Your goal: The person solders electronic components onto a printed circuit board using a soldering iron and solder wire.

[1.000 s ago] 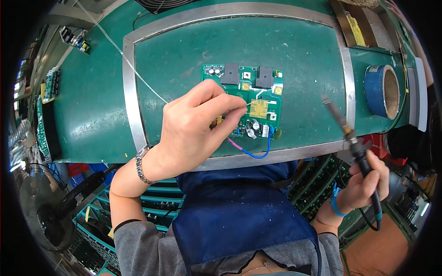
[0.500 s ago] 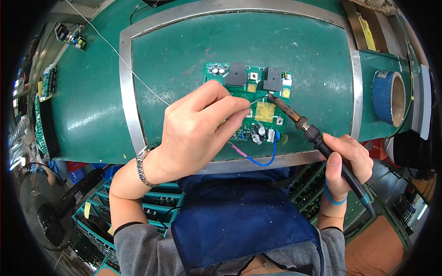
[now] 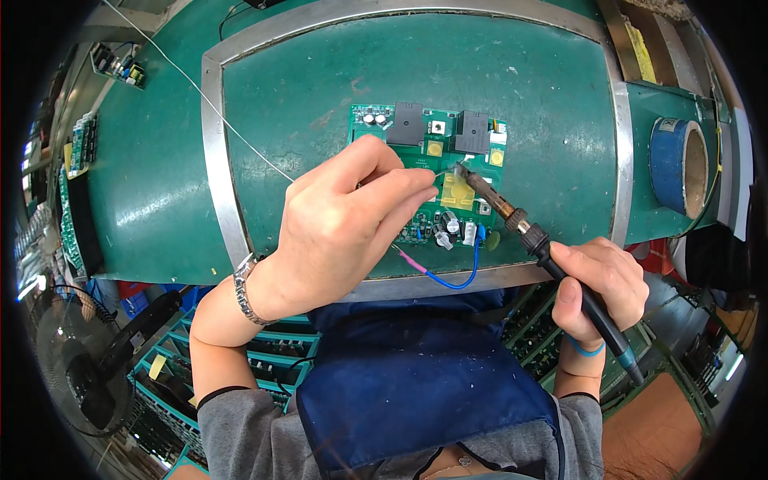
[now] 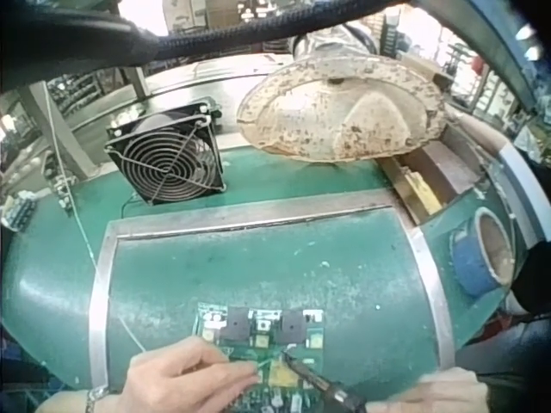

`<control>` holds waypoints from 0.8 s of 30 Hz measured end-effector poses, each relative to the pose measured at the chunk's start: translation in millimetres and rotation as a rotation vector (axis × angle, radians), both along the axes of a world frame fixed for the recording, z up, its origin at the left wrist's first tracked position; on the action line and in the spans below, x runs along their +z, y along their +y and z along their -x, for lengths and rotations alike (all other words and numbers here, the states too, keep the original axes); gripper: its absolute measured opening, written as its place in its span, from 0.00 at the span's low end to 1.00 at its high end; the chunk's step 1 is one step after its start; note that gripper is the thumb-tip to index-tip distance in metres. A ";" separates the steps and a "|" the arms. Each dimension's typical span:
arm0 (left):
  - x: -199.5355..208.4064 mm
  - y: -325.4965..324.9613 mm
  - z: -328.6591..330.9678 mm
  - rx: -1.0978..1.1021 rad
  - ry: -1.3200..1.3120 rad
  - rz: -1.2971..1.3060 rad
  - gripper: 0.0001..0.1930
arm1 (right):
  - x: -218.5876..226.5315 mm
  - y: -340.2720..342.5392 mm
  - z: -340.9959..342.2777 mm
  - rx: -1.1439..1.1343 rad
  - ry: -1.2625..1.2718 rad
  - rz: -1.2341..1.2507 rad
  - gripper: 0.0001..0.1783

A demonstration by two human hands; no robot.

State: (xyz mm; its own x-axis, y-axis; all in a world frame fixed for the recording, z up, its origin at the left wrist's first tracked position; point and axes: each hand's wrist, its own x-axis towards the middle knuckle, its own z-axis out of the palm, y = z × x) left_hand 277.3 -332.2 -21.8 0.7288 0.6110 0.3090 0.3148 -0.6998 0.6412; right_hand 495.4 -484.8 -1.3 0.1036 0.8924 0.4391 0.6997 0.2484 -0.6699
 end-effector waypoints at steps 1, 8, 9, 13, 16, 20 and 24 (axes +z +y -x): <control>-0.4 -0.2 0.4 0.002 0.003 0.004 0.10 | 0.2 0.2 0.3 0.012 -0.008 -0.003 0.09; -0.7 1.6 -0.6 0.002 0.009 0.009 0.10 | -1.3 1.7 0.2 -0.019 -0.017 -0.018 0.09; -0.3 2.2 -0.9 -0.003 0.006 0.006 0.10 | -0.6 1.8 1.7 -0.013 -0.014 -0.021 0.09; -0.3 1.6 -0.5 -0.011 -0.002 0.007 0.10 | 0.4 2.2 3.1 -0.011 -0.016 -0.024 0.08; -1.4 0.8 -2.4 -0.010 -0.021 -0.001 0.10 | -0.4 1.4 1.3 -0.028 -0.038 -0.024 0.08; -2.5 0.0 -4.2 -0.009 -0.023 -0.006 0.10 | -2.2 0.9 3.0 -0.036 -0.051 -0.035 0.08; -2.0 0.3 -3.1 -0.020 -0.010 0.006 0.09 | -0.4 -0.1 3.9 -0.014 -0.040 -0.026 0.08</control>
State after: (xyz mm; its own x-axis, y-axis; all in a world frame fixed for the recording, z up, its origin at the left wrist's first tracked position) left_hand 280.5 -331.9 -23.8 0.7379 0.5980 0.3128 0.2941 -0.7022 0.6485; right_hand 491.5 -484.9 -1.7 0.0981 0.8790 0.4666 0.7295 0.2555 -0.6345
